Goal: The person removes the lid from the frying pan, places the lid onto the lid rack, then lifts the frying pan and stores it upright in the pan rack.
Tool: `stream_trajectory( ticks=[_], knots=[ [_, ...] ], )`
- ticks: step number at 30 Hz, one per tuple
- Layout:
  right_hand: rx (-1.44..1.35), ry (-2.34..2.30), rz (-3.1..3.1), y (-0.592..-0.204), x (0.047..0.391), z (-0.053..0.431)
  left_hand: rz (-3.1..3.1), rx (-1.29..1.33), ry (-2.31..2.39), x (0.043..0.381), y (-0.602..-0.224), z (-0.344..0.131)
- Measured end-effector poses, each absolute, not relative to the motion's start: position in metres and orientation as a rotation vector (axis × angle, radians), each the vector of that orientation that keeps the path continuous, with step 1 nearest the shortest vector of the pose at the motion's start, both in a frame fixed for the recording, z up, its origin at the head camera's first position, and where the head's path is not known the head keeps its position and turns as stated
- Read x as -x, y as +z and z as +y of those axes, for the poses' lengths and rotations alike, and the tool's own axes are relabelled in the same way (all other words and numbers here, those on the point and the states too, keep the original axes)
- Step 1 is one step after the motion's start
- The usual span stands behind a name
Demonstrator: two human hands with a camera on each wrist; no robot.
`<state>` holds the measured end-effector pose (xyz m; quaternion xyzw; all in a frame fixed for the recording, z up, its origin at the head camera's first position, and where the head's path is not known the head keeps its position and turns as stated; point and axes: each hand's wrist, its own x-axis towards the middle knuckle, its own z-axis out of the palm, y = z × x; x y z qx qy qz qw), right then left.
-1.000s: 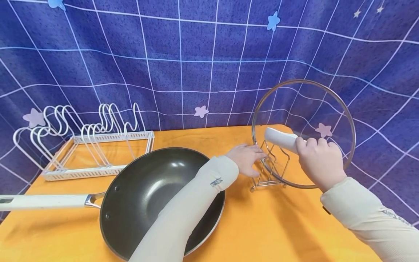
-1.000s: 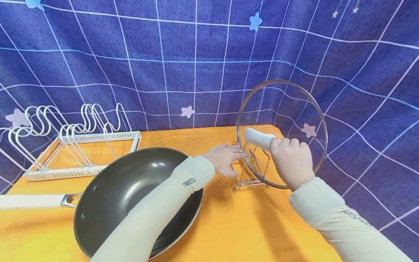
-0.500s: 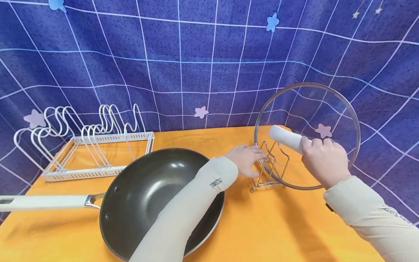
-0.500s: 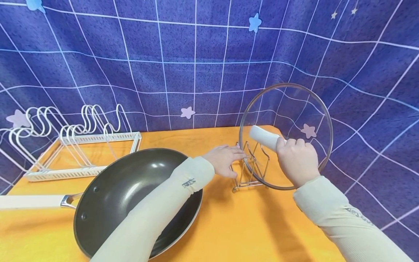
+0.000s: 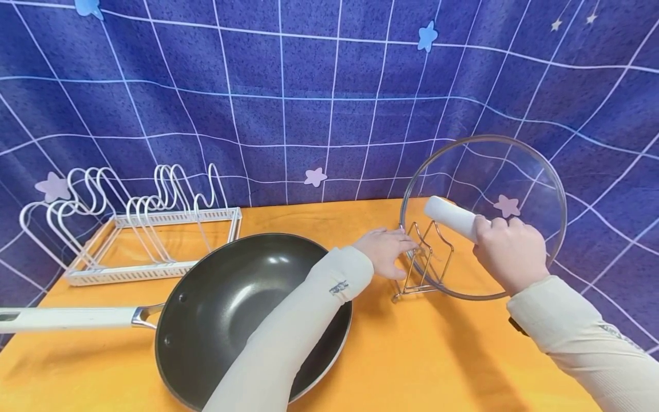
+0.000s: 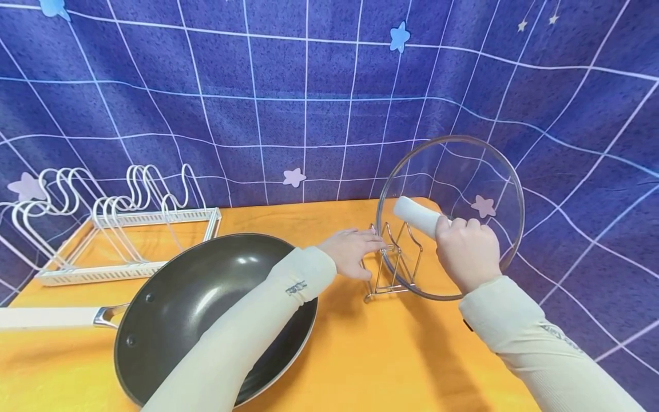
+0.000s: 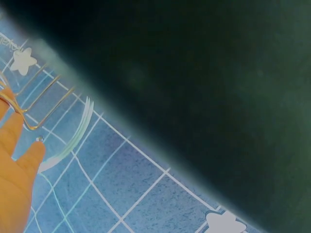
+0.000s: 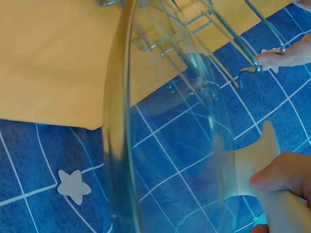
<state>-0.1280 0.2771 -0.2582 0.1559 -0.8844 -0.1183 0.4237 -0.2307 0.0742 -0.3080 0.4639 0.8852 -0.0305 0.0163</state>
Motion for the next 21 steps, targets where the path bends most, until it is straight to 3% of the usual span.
stream_trajectory(
  ticks=[21],
  knots=[
    [-0.229,-0.243,-2.207,-0.2658,0.1248,0.2689,2.73,-1.439,-0.085,0.2267,-0.3043,0.0715]
  ],
)
